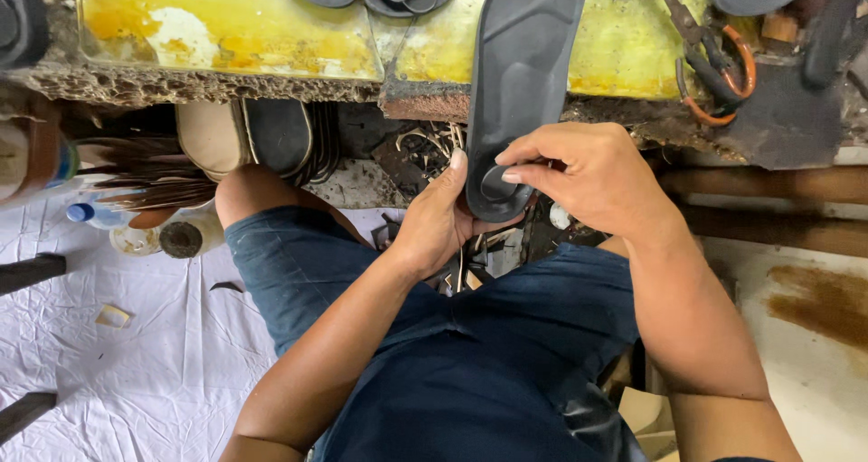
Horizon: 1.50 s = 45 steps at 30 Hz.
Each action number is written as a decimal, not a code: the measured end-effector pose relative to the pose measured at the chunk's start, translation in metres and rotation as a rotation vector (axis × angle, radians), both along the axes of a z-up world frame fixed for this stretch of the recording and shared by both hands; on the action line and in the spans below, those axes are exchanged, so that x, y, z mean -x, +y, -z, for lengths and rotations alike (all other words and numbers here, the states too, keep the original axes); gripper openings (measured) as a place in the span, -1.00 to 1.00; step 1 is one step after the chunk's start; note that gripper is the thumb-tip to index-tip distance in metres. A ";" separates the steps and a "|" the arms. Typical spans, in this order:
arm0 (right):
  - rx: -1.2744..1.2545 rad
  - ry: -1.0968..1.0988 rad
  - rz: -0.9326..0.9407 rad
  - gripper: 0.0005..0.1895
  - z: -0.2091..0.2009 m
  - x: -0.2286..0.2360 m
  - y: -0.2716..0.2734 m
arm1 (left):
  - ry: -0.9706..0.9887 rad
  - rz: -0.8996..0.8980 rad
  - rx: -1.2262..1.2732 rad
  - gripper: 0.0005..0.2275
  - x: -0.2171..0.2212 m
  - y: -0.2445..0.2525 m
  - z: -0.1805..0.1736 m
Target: The person is assembling black rubber slippers by hand. They pick up a slipper sole, place a circular rubber pad onto the heel area, press it down to secure it, and then set the finished slipper aside. This process is repeated for multiple slippers.
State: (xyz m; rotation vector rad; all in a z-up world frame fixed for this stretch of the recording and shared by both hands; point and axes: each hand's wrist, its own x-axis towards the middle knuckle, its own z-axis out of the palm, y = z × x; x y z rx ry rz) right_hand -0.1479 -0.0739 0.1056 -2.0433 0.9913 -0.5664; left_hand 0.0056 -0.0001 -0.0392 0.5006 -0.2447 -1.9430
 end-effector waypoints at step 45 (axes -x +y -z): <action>0.642 0.170 0.154 -0.85 0.030 0.009 0.026 | -0.248 -0.022 0.084 -0.52 0.001 0.007 -0.016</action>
